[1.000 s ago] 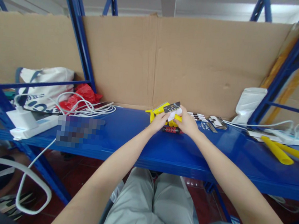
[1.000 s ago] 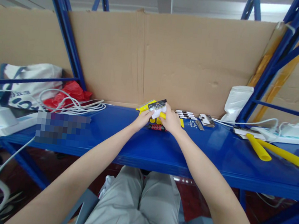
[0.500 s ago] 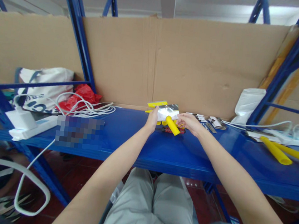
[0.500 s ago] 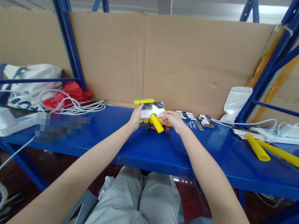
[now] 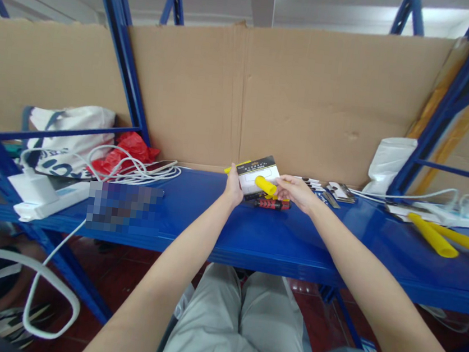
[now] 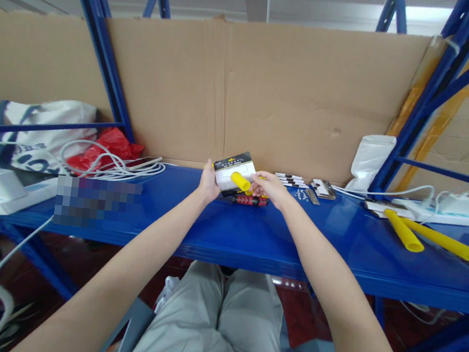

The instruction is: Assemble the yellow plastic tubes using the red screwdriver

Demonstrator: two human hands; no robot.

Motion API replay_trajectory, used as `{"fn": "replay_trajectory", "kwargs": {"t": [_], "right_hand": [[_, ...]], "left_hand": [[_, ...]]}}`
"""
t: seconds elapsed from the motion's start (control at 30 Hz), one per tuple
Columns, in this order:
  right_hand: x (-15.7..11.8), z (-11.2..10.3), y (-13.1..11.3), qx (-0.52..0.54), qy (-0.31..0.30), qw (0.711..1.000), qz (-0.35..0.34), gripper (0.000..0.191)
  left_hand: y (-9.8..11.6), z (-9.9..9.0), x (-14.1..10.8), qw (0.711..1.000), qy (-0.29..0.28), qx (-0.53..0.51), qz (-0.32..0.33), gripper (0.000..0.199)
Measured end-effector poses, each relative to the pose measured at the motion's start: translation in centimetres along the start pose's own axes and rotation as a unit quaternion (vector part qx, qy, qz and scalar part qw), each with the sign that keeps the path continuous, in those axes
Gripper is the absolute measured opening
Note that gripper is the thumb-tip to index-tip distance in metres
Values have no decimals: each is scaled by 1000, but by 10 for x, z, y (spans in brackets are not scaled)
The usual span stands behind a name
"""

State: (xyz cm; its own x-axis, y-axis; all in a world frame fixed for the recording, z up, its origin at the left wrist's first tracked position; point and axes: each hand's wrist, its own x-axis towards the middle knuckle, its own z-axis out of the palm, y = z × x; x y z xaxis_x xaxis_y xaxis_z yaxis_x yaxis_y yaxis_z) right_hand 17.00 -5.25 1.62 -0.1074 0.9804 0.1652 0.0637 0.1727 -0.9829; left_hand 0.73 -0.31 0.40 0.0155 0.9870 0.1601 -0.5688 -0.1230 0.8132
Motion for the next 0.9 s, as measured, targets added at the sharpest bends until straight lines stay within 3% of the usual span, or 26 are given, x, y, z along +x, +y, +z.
{"fn": "replay_trajectory", "kwargs": {"t": [0.13,0.27,0.37,0.53,0.63,0.73,0.9], "right_hand": [[2,-1,2,8,24,999,-21,19],[5,-4,4,33,15,998,-54,25],[7,-6,4,56,12,995,-82,32],[8,-10,1,120,49,986,-100,32],[11,-15,-2,156,126,974,-106,24],[16,-28,-6,174,233,951,-104,19],[29,-78,2,108,413,902,-61,11]], "left_hand": [[2,1,-4,997,-77,9,-3,68],[3,-5,1,997,-67,38,12,66],[5,-10,6,999,-3,48,-1,56],[11,-13,7,981,195,-13,17,34],[14,-13,4,974,224,-6,32,31],[13,-11,2,974,224,23,32,41],[6,-11,9,971,228,44,56,74]]}}
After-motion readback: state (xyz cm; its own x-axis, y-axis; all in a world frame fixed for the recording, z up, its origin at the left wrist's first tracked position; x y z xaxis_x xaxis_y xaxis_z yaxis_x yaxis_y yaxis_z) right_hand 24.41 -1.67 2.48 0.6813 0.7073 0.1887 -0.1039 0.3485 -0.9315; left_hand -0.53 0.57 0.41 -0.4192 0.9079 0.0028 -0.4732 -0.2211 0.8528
